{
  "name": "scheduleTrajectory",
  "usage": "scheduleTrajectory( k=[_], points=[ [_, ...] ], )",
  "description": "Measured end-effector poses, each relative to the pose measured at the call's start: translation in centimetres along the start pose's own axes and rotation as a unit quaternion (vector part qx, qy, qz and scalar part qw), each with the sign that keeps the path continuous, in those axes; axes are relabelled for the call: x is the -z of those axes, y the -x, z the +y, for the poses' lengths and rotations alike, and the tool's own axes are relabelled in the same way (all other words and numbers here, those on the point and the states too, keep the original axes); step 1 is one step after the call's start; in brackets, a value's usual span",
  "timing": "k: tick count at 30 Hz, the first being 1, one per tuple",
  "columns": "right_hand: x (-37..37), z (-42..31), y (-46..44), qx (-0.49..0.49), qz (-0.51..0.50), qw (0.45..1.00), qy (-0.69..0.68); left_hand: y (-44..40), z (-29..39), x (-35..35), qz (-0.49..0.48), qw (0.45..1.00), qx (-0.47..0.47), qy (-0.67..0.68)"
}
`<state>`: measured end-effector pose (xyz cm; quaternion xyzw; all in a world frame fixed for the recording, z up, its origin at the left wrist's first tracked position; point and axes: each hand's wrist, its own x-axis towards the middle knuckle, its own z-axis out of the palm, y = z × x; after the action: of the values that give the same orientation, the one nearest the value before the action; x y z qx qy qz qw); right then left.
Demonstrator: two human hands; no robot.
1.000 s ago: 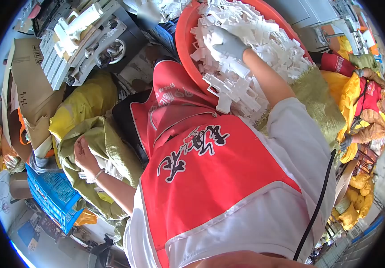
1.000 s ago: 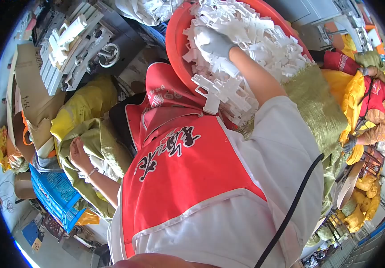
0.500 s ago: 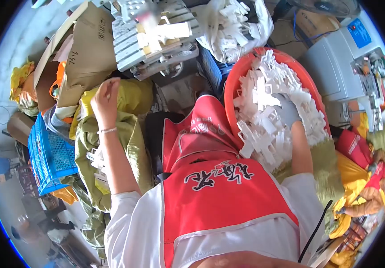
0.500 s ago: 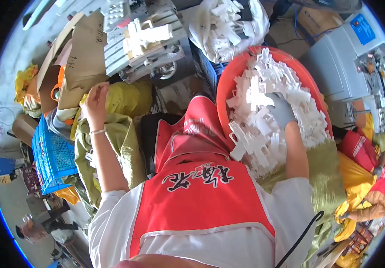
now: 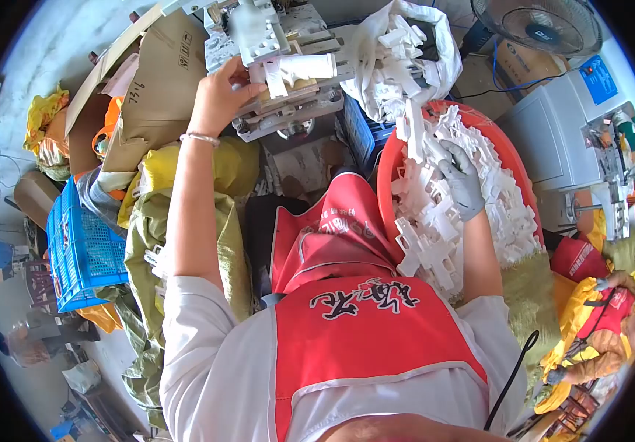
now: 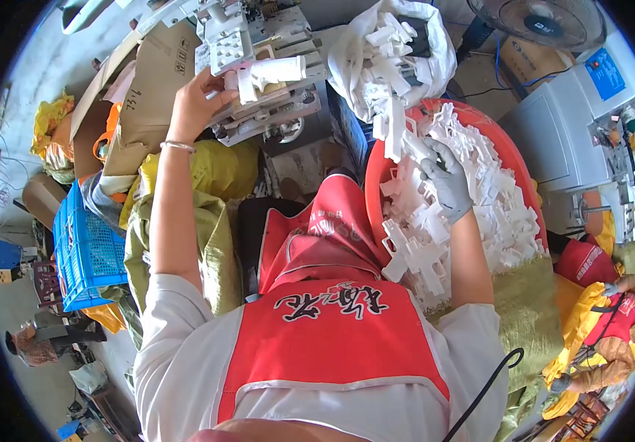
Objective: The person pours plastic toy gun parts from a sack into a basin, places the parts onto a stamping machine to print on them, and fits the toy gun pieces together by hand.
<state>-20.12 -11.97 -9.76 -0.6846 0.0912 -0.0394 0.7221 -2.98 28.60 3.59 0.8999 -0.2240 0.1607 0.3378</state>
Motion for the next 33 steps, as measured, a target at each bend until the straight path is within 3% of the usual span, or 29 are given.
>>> scheduleTrajectory(
  k=[3, 5, 7, 9, 11, 15, 17, 20, 23, 24, 25, 27, 29, 31, 33],
  points=[
    [-1.2, -1.5, -0.9, -0.013, 0.004, 0.998, -0.056, -0.5, 0.0, 0.2, -0.019, 0.999, 0.000, 0.031],
    [-2.5, -2.8, -2.2, 0.005, -0.003, 0.984, -0.180, -0.5, -0.3, 0.2, -0.001, 0.997, 0.008, 0.078],
    [-4.4, -5.3, -3.6, 0.022, -0.031, 0.980, -0.193, -0.1, -0.8, 0.3, 0.016, 0.995, 0.008, 0.102],
    [-6.7, -7.3, -5.7, 0.080, -0.106, 0.985, -0.112, 1.2, -1.4, 0.8, 0.034, 0.991, 0.008, 0.126],
    [-9.5, -8.7, -8.0, 0.151, -0.119, 0.981, -0.038, 4.0, -1.9, 2.0, 0.102, 0.980, 0.049, 0.163],
    [-14.8, -10.6, -13.1, 0.167, -0.232, 0.958, 0.030, 11.1, -4.7, 4.7, 0.146, 0.958, 0.173, 0.178],
    [-16.7, -11.3, -14.1, 0.175, -0.270, 0.945, 0.057, 14.8, -5.5, 6.2, 0.164, 0.949, 0.248, 0.103],
    [-18.7, -12.4, -15.1, 0.299, -0.238, 0.874, 0.298, 19.6, -6.4, 7.7, 0.194, 0.931, 0.282, 0.126],
    [-19.0, -13.8, -14.9, 0.201, -0.287, 0.873, 0.338, 23.1, -8.8, 7.8, 0.216, 0.923, 0.276, 0.157],
    [-18.8, -13.7, -14.9, 0.231, -0.285, 0.860, 0.354, 23.6, -8.9, 7.7, 0.222, 0.918, 0.295, 0.143],
    [-18.2, -13.5, -15.1, 0.427, -0.261, 0.772, 0.391, 24.1, -9.7, 7.6, 0.222, 0.915, 0.301, 0.151],
    [-17.1, -13.5, -13.7, 0.486, -0.208, 0.779, 0.337, 24.9, -10.2, 7.2, 0.227, 0.910, 0.307, 0.160],
    [-16.2, -14.2, -12.1, 0.458, -0.156, 0.819, 0.309, 25.3, -9.0, 7.1, 0.218, 0.916, 0.311, 0.128],
    [-14.9, -14.4, -11.4, 0.466, -0.112, 0.812, 0.333, 26.3, -9.5, 7.1, 0.222, 0.909, 0.319, 0.152],
    [-14.3, -14.8, -10.4, 0.372, -0.101, 0.869, 0.310, 27.6, -10.4, 7.7, 0.212, 0.916, 0.312, 0.134]
  ],
)
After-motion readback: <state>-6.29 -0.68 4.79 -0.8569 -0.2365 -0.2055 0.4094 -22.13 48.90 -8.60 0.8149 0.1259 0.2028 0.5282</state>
